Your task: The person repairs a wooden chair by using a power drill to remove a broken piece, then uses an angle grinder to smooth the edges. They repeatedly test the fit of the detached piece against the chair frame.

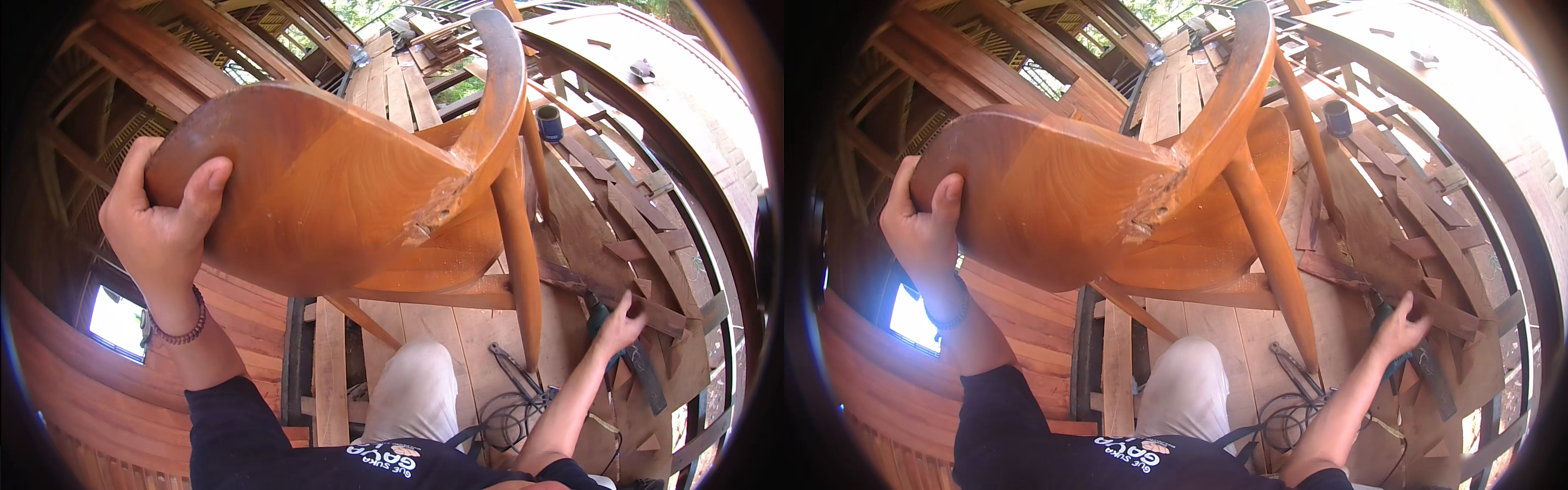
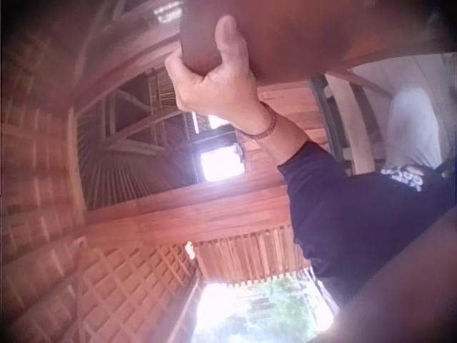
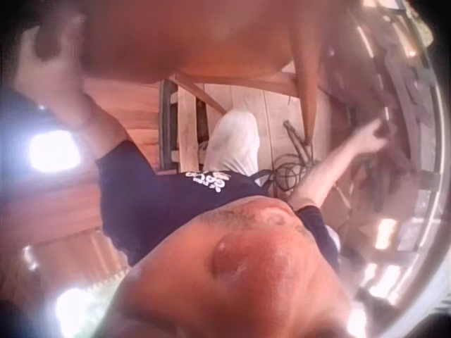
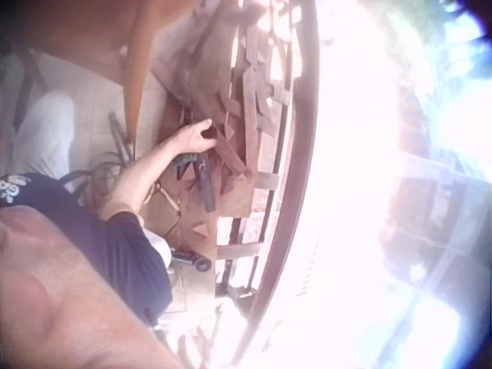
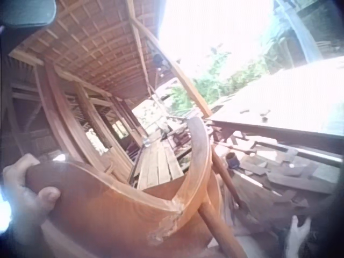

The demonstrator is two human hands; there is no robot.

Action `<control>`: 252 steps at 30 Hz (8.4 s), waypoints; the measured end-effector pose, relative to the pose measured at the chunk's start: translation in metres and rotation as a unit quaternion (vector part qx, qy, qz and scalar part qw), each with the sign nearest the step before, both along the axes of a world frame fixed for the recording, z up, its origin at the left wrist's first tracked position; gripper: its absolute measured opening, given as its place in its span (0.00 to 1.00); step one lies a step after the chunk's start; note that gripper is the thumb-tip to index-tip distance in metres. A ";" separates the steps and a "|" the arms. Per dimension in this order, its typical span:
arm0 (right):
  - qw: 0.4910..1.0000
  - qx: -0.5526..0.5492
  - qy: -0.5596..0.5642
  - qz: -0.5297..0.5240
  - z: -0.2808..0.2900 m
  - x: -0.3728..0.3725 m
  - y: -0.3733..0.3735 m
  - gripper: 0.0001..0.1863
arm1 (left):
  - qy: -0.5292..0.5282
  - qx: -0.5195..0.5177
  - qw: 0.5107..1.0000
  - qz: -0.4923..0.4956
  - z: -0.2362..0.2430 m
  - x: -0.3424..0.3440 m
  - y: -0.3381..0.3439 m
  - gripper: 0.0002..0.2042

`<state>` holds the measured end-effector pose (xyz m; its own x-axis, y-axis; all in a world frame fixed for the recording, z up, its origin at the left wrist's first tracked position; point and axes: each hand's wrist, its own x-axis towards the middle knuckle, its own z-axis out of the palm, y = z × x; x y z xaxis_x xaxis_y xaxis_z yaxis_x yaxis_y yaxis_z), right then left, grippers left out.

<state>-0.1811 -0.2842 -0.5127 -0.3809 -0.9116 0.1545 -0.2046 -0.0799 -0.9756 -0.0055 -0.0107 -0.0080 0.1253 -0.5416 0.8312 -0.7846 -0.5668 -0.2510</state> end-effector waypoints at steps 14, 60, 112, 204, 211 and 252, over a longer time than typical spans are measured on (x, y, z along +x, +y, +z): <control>0.426 0.099 -0.635 0.637 0.299 0.123 0.115 0.31 | -0.001 0.033 0.999 -0.012 0.004 0.001 0.007 0.32; 0.321 0.082 -0.640 0.693 0.281 0.127 0.096 0.28 | 0.012 0.078 0.997 -0.024 0.016 0.003 -0.008 0.22; 0.431 -0.072 -0.601 0.669 0.278 0.139 0.105 0.29 | -0.043 0.018 0.999 0.016 0.002 0.011 -0.001 0.25; 0.529 -0.028 -0.567 0.631 0.291 0.137 0.128 0.27 | 0.122 0.201 0.969 -0.075 0.065 0.080 -0.070 0.24; 0.529 -0.024 -0.567 0.631 0.292 0.135 0.128 0.27 | 0.135 0.209 0.963 -0.102 0.061 0.076 -0.070 0.23; 0.446 -0.049 -0.554 0.701 0.281 0.133 0.106 0.29 | -0.053 0.000 0.999 -0.007 0.004 0.012 -0.009 0.25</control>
<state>-0.0485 -0.1783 -0.2318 0.6611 -0.3825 0.6454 0.7172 0.5748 -0.3940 0.0064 -0.0194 -0.0040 0.0289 -0.5428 0.8393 -0.7619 -0.5556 -0.3330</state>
